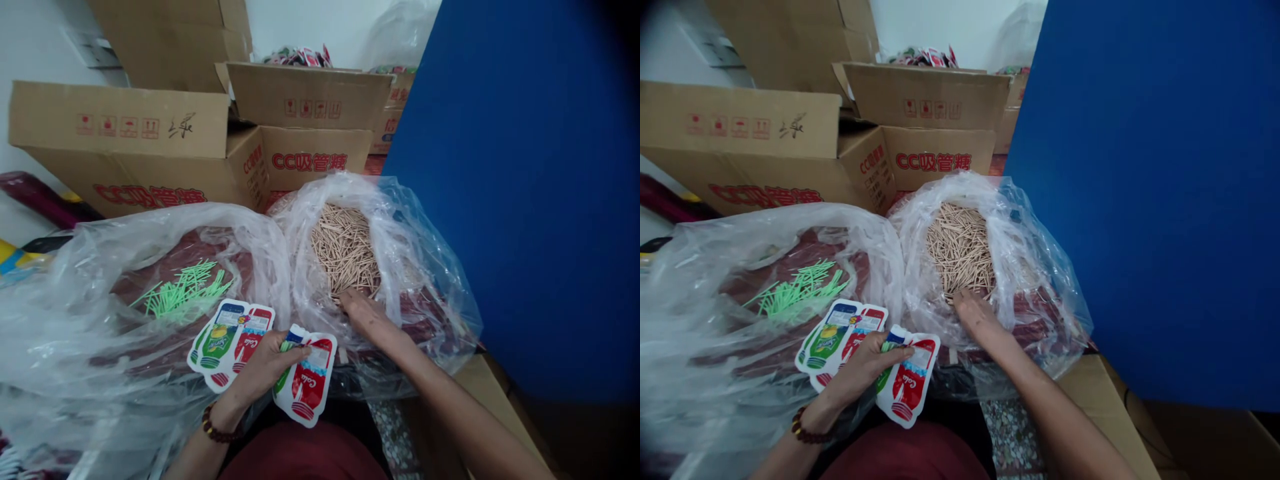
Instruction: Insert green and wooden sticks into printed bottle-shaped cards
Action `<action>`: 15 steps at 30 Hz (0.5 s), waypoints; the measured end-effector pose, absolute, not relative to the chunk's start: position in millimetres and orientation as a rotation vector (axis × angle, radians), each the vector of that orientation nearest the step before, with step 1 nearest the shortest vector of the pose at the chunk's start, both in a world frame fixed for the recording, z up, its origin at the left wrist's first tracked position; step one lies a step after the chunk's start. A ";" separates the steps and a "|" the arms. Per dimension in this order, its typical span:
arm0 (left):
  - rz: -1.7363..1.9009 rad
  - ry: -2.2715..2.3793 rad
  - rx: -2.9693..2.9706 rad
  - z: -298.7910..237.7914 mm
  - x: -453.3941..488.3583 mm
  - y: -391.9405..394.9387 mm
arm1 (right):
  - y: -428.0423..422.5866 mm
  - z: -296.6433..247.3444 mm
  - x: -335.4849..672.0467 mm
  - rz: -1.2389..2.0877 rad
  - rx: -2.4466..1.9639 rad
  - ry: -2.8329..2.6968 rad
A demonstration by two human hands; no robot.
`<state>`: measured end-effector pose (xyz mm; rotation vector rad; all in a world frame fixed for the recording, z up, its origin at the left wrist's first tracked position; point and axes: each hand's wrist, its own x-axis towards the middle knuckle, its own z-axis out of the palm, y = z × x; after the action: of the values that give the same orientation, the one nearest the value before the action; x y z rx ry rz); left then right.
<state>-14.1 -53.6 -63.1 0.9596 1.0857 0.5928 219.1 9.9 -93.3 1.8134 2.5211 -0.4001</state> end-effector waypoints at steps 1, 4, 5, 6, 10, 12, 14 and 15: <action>0.593 1.079 0.950 -62.4 -14.8 -53.3 | 10.8 -94.2 221.5 -0.413 1.826 2.536; 0.589 1.057 0.934 -62.7 -15.9 -52.7 | 12.0 -96.7 229.1 -0.469 1.868 2.540; 0.595 1.049 0.932 -63.2 -16.0 -52.5 | 11.9 -97.6 230.3 -0.472 1.871 2.528; 0.602 1.042 0.932 -63.7 -15.9 -52.4 | 11.6 -98.6 230.4 -0.458 1.867 2.516; 0.637 1.056 0.955 -64.5 -15.1 -52.1 | 9.9 -102.9 222.6 -0.335 1.792 2.518; 0.631 1.069 0.961 -64.8 -15.1 -52.3 | 9.9 -104.5 219.0 -0.322 1.776 2.535; 0.622 1.075 0.961 -65.5 -15.5 -52.9 | 11.3 -105.7 219.5 -0.333 1.785 2.546; 0.620 1.079 0.964 -65.9 -15.8 -53.2 | 12.6 -106.5 221.5 -0.358 1.807 2.557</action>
<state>-15.8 -53.2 -65.9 0.9638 1.0788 0.6205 221.5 12.6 -106.5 1.8074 2.5573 -0.3581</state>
